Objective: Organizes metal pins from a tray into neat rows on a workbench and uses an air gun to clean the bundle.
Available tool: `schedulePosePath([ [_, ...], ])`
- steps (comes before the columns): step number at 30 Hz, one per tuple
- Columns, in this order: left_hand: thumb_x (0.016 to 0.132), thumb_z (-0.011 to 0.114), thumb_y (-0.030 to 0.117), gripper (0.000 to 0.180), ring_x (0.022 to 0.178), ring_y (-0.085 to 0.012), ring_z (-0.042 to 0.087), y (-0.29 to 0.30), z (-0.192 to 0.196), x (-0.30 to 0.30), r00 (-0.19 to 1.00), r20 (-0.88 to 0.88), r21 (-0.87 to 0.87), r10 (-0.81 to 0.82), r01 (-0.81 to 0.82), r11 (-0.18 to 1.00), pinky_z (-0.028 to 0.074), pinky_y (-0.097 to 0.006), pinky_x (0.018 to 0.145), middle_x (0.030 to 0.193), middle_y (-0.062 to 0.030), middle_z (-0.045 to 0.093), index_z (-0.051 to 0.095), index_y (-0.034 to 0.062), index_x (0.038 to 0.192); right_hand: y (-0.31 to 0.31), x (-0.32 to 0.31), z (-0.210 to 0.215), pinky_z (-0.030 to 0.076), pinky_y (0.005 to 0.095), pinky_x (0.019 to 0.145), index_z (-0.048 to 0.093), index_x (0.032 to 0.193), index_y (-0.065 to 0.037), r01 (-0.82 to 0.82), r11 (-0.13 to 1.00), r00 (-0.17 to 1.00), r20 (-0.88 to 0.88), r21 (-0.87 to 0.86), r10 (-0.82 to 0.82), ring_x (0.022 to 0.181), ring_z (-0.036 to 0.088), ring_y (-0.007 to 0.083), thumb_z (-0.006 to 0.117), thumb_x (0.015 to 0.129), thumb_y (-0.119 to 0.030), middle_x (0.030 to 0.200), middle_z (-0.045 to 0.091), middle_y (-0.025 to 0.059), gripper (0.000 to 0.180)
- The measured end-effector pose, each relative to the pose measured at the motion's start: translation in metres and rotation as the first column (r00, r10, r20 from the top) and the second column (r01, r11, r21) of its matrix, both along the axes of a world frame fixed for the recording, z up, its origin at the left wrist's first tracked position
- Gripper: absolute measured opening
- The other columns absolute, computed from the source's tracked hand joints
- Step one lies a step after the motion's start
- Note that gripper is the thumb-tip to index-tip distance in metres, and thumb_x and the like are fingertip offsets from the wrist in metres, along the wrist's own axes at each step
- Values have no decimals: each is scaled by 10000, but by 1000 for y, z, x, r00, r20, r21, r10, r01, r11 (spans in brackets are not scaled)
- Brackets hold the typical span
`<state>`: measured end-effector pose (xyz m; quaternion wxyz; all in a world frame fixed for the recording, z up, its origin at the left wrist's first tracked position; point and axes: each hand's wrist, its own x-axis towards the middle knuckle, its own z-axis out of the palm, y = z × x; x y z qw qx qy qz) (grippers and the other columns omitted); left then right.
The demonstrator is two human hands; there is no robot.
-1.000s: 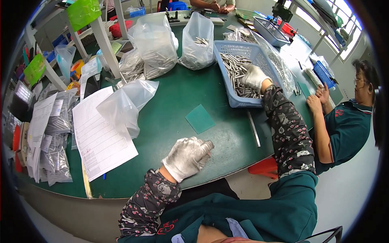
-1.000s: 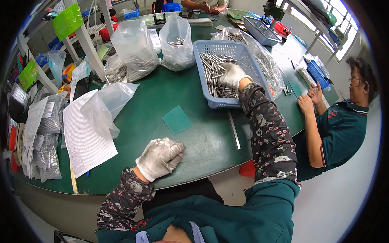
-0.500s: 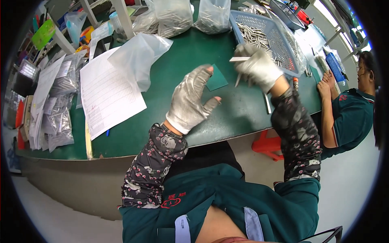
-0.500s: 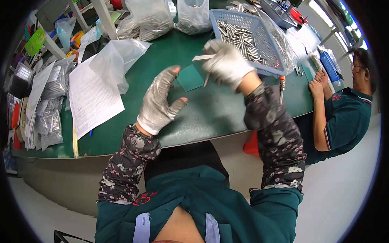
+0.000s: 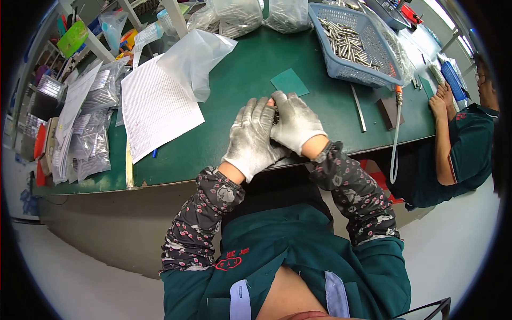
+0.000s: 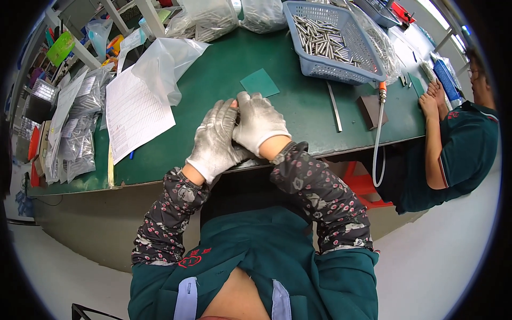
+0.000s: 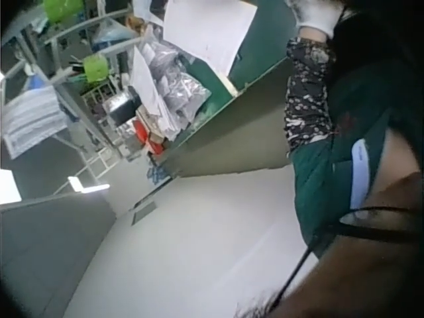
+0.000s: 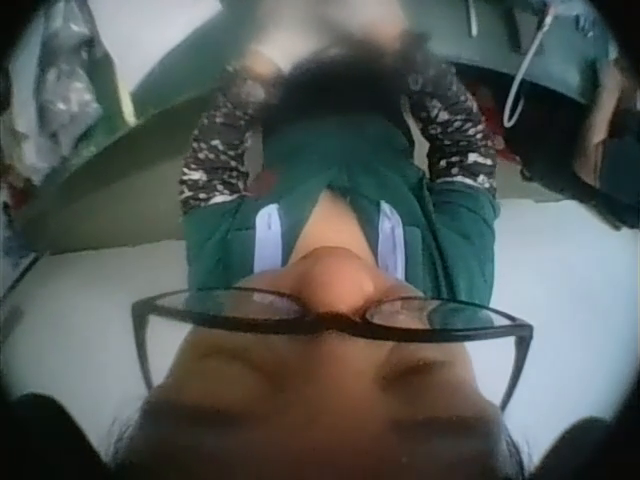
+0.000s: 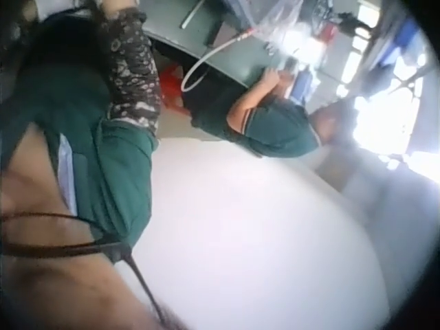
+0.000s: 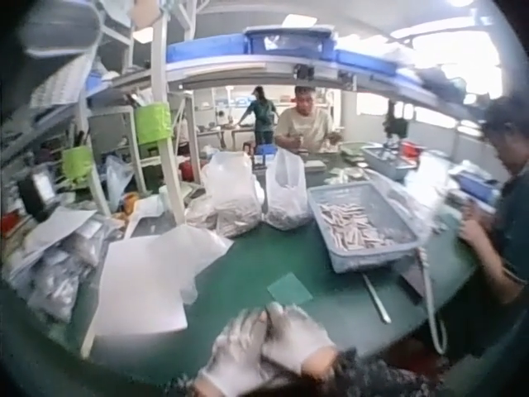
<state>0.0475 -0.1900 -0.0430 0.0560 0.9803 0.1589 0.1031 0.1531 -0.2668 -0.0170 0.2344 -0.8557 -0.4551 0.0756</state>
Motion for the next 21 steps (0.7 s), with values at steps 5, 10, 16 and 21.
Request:
schedulePosePath([
  [5, 622, 709, 586, 1051, 1332, -359, 278, 8, -1, -5, 995, 75, -89, -72, 78, 993, 221, -434, 1110, 1408, -193, 336, 309, -14, 1387, -37, 30, 10, 446, 368, 901, 490, 1271, -24, -178, 979, 958, -210, 101, 195, 1026, 581, 321, 620, 746, -187, 1150, 576, 220, 565],
  [10, 602, 711, 605, 1038, 1332, -388, 267, 6, 4, 6, 992, 41, -48, -117, 119, 992, 189, -494, 1106, 1406, -218, 328, 341, 35, 1386, -67, 41, -7, 443, 352, 875, 564, 1183, -8, -199, 944, 957, -156, 264, 245, 979, 573, 310, 602, 734, -22, 1073, 605, 179, 451],
  [16, 670, 717, 453, 826, 1303, -394, 318, 11, 7, 19, 976, -20, -23, -219, 218, 976, 238, -527, 1085, 1394, -200, 349, 421, 61, 1335, -73, 34, -17, 458, 409, 819, 592, 1095, -33, -263, 887, 955, -30, 380, 296, 918, 564, 331, 592, 703, -12, 909, 620, 144, 394],
  [21, 651, 739, 406, 900, 1298, -381, 329, 18, 3, 15, 947, 104, -145, -305, 317, 937, 241, -523, 1088, 1392, -193, 353, 339, 73, 1385, -76, 22, -19, 472, 427, 731, 585, 991, -75, -124, 947, 992, 69, 297, 108, 849, 588, 317, 590, 736, -43, 804, 603, 115, 257],
])
